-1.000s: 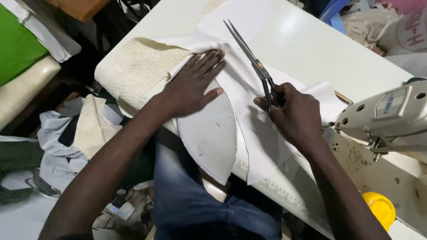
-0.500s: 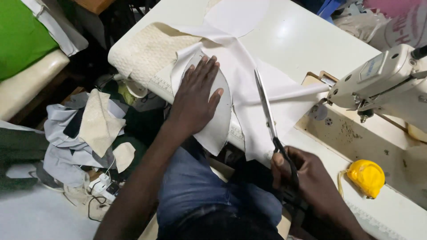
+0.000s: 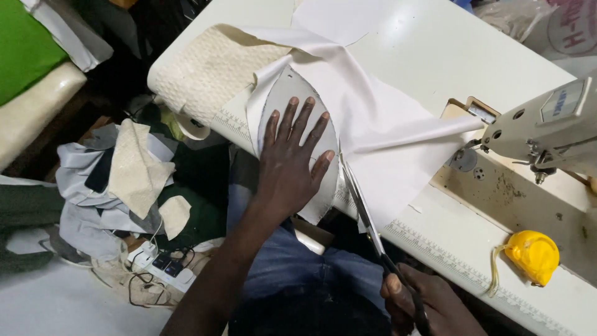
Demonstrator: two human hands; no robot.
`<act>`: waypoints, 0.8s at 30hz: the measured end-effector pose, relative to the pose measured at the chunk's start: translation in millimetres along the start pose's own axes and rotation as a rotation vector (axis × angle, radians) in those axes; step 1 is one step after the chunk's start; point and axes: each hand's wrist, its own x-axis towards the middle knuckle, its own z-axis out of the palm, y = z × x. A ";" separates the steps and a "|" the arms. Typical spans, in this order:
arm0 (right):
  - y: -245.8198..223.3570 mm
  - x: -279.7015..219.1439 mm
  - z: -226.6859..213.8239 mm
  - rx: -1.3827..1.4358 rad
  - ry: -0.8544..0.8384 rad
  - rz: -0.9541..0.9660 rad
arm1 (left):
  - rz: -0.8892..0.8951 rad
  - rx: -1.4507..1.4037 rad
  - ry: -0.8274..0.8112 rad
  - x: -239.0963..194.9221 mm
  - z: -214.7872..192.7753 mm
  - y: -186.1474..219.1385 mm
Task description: Cutting a fabric component using a metal template and scissors on a workshop table.
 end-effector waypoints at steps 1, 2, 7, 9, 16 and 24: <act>-0.7 2.8 0.8 0.001 0.005 0.011 | -0.002 -0.011 -0.006 0.1 -0.9 1.0; -1.3 6.7 1.4 -0.158 0.056 -0.031 | -0.013 -0.024 -0.008 1.4 -1.9 1.4; -2.9 21.9 13.2 -0.484 0.197 -0.151 | -0.021 -0.028 0.006 3.4 -2.4 1.6; 1.8 29.3 23.6 -0.456 0.275 -0.141 | -0.033 -0.055 0.012 1.9 -3.1 2.2; -3.9 43.2 49.3 -0.434 0.400 -0.041 | -0.026 -0.061 -0.003 2.6 -5.2 2.4; 7.9 48.4 56.8 -0.397 0.473 -0.123 | -0.036 -0.043 -0.043 4.6 -7.8 2.7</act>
